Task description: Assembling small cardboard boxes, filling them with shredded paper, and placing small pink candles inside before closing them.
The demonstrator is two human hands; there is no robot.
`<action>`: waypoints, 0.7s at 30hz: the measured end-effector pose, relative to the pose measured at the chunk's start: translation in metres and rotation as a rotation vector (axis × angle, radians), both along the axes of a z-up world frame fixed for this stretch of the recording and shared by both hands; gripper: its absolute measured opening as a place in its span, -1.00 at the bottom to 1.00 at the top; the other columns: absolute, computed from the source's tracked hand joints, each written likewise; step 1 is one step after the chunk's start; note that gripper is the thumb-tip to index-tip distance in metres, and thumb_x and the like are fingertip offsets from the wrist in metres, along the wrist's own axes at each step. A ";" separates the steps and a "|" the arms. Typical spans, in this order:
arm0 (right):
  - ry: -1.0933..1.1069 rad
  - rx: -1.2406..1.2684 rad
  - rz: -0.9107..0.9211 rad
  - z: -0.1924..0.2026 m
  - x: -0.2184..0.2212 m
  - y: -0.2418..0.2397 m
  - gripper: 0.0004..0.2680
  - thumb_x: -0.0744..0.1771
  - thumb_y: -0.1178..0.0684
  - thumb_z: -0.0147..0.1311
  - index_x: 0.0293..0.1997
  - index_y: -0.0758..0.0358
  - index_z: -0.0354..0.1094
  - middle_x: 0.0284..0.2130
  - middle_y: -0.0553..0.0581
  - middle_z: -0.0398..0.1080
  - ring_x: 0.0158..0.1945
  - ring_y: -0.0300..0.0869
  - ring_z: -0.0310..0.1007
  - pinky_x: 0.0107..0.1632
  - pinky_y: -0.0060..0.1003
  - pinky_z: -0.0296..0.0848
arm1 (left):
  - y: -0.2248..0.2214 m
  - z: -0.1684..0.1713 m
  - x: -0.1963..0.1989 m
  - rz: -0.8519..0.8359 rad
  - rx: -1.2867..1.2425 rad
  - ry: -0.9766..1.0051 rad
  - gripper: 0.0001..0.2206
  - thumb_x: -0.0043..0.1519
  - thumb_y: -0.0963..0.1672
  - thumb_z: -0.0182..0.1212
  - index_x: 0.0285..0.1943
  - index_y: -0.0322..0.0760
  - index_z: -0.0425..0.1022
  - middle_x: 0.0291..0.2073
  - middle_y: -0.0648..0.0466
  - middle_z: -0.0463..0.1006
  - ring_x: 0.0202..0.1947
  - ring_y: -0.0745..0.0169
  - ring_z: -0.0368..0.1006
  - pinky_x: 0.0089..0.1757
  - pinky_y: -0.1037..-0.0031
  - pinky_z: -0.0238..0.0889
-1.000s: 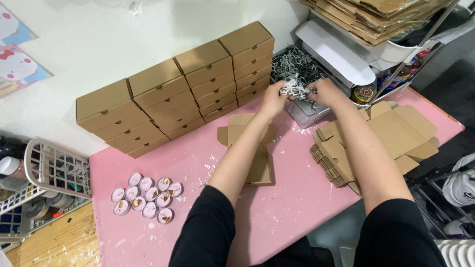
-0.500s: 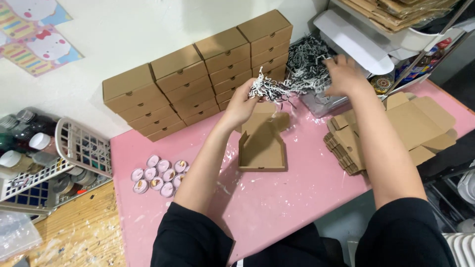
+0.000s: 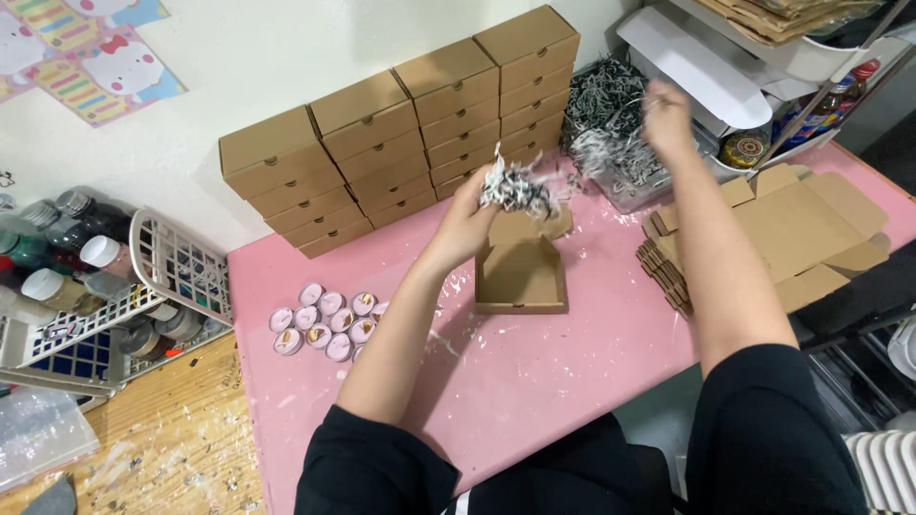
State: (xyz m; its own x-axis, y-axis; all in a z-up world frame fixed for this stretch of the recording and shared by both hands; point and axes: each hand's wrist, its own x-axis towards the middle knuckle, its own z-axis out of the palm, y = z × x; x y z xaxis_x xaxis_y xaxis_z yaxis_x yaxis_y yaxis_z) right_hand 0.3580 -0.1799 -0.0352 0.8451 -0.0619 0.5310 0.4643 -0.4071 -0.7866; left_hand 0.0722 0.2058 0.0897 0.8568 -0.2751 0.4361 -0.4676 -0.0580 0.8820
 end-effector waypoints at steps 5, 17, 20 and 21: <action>0.052 -0.537 -0.264 0.052 -0.051 0.004 -0.79 0.45 -0.03 0.09 -0.07 0.38 0.39 -0.18 0.39 0.42 -0.03 0.18 0.43 0.04 0.05 0.43 | 0.014 0.001 -0.021 -0.062 0.053 0.040 -0.60 0.24 -0.35 -0.06 0.27 -0.35 0.33 0.03 0.05 0.50 0.09 0.31 0.37 0.14 0.49 0.22; 0.473 -0.631 0.102 0.071 -0.068 0.045 -0.58 0.28 -0.19 0.31 0.18 0.23 0.45 0.16 0.37 0.48 0.24 0.05 0.44 0.34 -0.09 0.35 | 0.007 -0.042 -0.024 -0.144 0.505 0.042 -0.70 0.20 -0.31 0.12 0.10 -0.29 0.46 -0.04 -0.09 0.61 0.04 -0.02 0.53 0.06 0.29 0.36; 0.376 -0.526 -0.128 0.074 -0.070 0.052 -0.60 0.27 -0.11 0.29 0.16 0.29 0.45 0.14 0.39 0.45 0.22 0.11 0.42 0.26 -0.03 0.39 | 0.006 -0.052 -0.025 -0.129 0.628 -0.020 -0.64 0.12 -0.32 0.18 0.08 -0.21 0.54 -0.01 -0.04 0.63 0.07 -0.03 0.52 0.06 0.27 0.35; 0.276 -0.595 -0.266 0.075 -0.071 0.055 -0.57 0.23 -0.02 0.31 0.17 0.34 0.40 0.13 0.44 0.38 0.20 0.19 0.35 0.17 0.03 0.39 | 0.005 -0.052 -0.028 -0.106 0.750 -0.031 -0.60 0.07 -0.32 0.22 0.08 -0.13 0.58 0.00 -0.01 0.64 0.08 -0.03 0.51 0.06 0.25 0.33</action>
State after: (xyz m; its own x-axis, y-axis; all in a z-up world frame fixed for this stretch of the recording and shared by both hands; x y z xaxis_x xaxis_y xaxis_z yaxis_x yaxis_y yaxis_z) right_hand 0.2873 -0.1250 0.0397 0.9503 -0.0515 0.3071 0.1046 -0.8762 -0.4704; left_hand 0.0445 0.2112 0.0379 0.7997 -0.5876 0.1228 -0.5278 -0.5907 0.6103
